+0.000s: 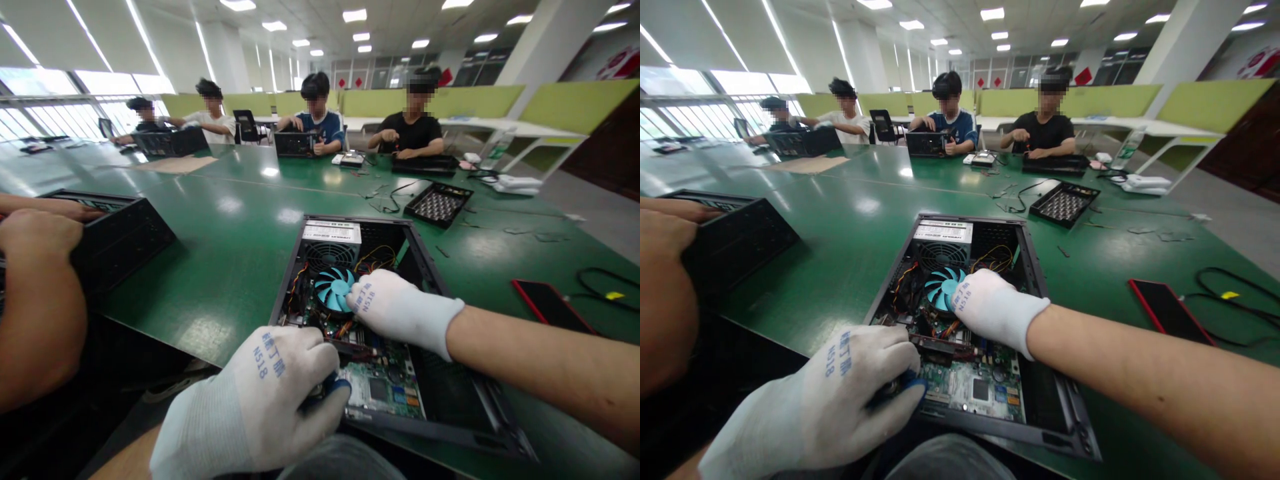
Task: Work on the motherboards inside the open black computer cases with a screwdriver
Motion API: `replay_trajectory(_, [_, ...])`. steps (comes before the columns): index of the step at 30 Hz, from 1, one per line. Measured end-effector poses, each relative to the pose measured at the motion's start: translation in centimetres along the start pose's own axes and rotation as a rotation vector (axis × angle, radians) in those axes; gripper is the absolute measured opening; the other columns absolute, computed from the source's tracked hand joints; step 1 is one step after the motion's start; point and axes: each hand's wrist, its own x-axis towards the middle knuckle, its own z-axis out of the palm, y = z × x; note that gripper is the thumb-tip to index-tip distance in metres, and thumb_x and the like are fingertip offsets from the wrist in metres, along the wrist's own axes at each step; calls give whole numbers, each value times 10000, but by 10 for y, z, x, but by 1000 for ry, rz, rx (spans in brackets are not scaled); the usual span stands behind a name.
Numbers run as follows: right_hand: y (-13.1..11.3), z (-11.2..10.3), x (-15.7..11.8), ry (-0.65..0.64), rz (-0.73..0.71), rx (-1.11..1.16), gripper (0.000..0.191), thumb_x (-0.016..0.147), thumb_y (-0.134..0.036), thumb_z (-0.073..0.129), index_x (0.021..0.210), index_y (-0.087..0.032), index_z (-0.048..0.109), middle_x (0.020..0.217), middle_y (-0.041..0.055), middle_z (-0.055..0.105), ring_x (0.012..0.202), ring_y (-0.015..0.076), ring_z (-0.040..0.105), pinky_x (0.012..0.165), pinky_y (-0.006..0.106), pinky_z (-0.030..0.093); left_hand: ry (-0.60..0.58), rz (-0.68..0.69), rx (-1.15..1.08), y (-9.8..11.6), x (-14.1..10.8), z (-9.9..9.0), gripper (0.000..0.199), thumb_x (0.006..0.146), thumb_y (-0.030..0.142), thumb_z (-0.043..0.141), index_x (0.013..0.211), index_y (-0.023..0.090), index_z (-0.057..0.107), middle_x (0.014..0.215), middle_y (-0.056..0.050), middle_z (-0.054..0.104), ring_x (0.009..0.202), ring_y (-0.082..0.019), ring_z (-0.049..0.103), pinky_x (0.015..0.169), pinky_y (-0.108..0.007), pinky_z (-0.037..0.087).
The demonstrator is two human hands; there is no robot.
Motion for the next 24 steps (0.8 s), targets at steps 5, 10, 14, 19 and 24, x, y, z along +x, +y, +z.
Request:
replay_trajectory(5, [2, 10, 3, 133, -70, 13, 199, 951, -85, 528, 988, -167, 706, 893, 102, 769, 834, 254, 740, 677, 334, 467, 1, -8, -7, 1, 2, -1, 205, 1011, 341, 529, 842, 227, 550, 795, -2, 604, 700, -178, 557, 627, -335, 367])
replay_trajectory(10, [4, 21, 1, 225, -122, -6, 135, 911, -103, 560, 933, -183, 667, 769, 65, 720, 712, 226, 695, 621, 313, 416, 0, 1, -14, 1, 3, -1, 212, 1009, 334, 532, 828, 224, 545, 793, -5, 605, 696, -172, 554, 626, -328, 367])
replay_trajectory(14, [9, 23, -5, 249, -84, -8, 105, 886, -132, 602, 962, -173, 661, 773, 67, 711, 711, 216, 679, 632, 306, 409, 17, 7, -18, 0, 2, 0, 192, 1012, 328, 526, 857, 222, 563, 800, -6, 609, 704, -173, 561, 635, -330, 373])
replay_trajectory(19, [10, 22, -1, 257, -117, 7, 135, 877, -126, 580, 961, -176, 673, 825, 75, 714, 725, 228, 682, 623, 317, 414, 7, -3, -28, 0, 1, 0, 193, 1011, 321, 519, 850, 220, 555, 804, -8, 607, 703, -173, 556, 629, -333, 367])
replay_trajectory(24, [4, 17, 13, 288, -158, -25, 188, 890, -74, 536, 979, -148, 684, 808, 82, 704, 702, 209, 675, 636, 320, 421, 11, 8, -28, 0, 1, 0, 175, 1007, 312, 520, 863, 223, 567, 793, -9, 592, 694, -181, 533, 622, -343, 347])
